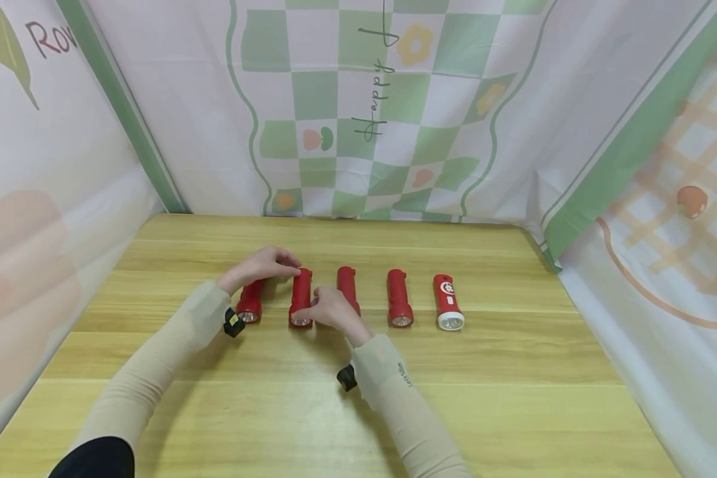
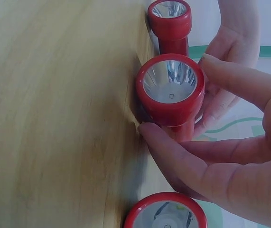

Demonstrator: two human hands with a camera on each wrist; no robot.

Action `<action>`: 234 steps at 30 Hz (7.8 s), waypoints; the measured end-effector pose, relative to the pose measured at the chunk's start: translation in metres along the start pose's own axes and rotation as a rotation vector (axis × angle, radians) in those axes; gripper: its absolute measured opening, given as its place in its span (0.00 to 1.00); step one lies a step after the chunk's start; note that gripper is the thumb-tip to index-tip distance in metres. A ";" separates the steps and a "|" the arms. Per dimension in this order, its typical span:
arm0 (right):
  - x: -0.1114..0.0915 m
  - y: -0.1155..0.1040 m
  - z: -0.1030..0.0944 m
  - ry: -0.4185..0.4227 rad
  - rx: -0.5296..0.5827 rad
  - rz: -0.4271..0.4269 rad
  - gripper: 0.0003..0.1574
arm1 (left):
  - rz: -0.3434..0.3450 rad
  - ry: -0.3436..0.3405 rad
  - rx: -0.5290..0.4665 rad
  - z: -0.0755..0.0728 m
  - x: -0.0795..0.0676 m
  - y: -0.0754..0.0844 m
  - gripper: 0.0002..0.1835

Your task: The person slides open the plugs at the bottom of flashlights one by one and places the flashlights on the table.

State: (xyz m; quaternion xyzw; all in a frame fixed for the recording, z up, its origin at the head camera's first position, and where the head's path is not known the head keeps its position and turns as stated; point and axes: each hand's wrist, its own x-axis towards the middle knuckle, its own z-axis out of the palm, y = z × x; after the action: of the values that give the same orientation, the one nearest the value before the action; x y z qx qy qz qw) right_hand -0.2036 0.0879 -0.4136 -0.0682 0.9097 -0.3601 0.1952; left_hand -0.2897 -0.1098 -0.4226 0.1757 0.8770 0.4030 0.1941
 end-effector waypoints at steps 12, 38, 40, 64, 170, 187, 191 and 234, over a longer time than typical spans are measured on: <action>0.001 0.002 0.003 -0.014 -0.009 0.006 0.25 | -0.029 -0.019 -0.027 0.003 0.001 0.000 0.20; 0.007 0.003 0.003 -0.038 -0.004 0.021 0.28 | -0.036 -0.036 -0.034 0.005 0.003 0.002 0.19; 0.007 0.003 0.003 -0.042 0.000 0.026 0.28 | -0.033 -0.035 -0.029 0.006 0.003 0.002 0.19; 0.004 0.002 0.005 -0.025 0.042 0.002 0.28 | -0.006 -0.012 0.006 0.008 0.003 0.001 0.17; 0.001 -0.011 -0.050 0.173 0.080 -0.086 0.28 | 0.177 0.312 -0.476 0.016 -0.020 0.054 0.18; -0.003 -0.008 -0.054 0.172 0.074 -0.130 0.29 | 0.178 0.389 -0.480 0.020 -0.020 0.053 0.20; -0.005 -0.009 -0.055 0.171 0.075 -0.138 0.29 | 0.177 0.389 -0.493 0.020 -0.020 0.053 0.21; -0.015 -0.005 -0.055 0.208 0.033 -0.201 0.29 | 0.176 0.421 -0.450 0.021 -0.030 0.056 0.19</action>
State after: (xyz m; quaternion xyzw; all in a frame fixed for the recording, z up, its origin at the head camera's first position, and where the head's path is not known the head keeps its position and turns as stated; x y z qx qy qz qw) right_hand -0.2120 0.1229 -0.3687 -0.1179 0.9076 -0.3977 0.0642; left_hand -0.2450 -0.0761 -0.3859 0.1164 0.7682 0.6295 0.0069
